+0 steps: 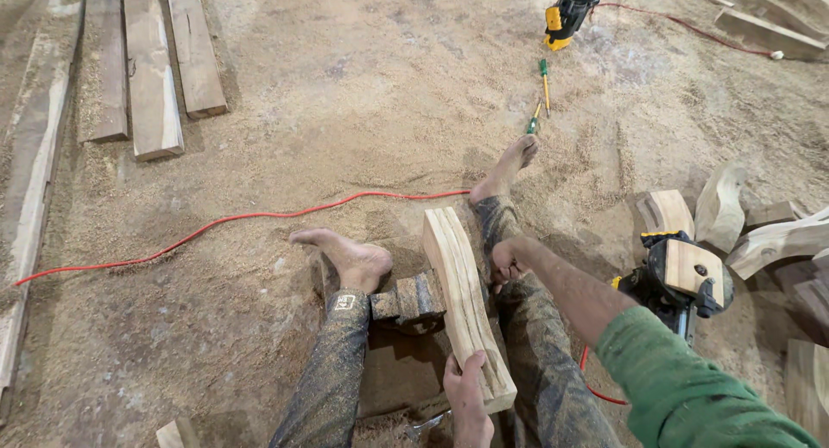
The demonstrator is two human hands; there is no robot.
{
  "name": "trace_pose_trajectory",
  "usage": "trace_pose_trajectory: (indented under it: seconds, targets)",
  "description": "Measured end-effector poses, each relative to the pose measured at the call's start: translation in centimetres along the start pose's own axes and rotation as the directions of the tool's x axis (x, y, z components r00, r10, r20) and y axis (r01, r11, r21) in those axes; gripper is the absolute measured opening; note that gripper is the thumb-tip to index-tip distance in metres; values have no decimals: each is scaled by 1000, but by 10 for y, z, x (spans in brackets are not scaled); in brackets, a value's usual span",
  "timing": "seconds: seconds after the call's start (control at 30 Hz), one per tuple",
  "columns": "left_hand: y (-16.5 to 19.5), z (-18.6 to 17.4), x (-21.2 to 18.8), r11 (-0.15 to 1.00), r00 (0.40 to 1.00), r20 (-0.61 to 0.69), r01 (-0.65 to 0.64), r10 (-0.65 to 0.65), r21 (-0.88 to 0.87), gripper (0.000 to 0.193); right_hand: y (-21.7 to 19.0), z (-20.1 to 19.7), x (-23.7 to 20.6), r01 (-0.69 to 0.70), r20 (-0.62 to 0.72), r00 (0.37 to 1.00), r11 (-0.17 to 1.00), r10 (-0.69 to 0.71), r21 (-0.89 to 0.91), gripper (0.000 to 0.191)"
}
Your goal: The person sits on the ground and uses a router to shape and groove wooden planks held in a small vise. They clamp a plank, run the router along its edge, unclamp and reposition the wood, and repeat the routing on other pieces.
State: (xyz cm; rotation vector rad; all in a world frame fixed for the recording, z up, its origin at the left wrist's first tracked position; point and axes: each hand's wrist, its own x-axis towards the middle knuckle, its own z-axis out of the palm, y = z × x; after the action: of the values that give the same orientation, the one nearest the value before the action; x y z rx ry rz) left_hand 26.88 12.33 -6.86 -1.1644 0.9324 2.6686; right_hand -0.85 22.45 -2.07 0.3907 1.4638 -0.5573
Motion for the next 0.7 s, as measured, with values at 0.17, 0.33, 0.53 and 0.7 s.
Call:
trace_pose_trajectory:
  seconds: [0.17, 0.33, 0.53, 0.7]
  targets:
    - [6, 2, -3, 1000, 1000, -8, -1, 1, 28, 56, 12, 11, 6, 65, -69, 996, 997, -62, 39, 22]
    - [9, 2, -10, 984, 995, -60, 88, -80, 155, 64, 47, 29, 15, 368, -429, 856, 923, -289, 112, 18]
    - [3, -3, -8, 984, 1000, -10, 3, -1, 180, 79, 84, 65, 34, 577, -674, 523, 798, -523, -172, 21]
    - [5, -2, -12, 965, 998, -55, 39, -26, 258, 89, 104, 100, 58, 553, -773, 18, 651, -634, -520, 28]
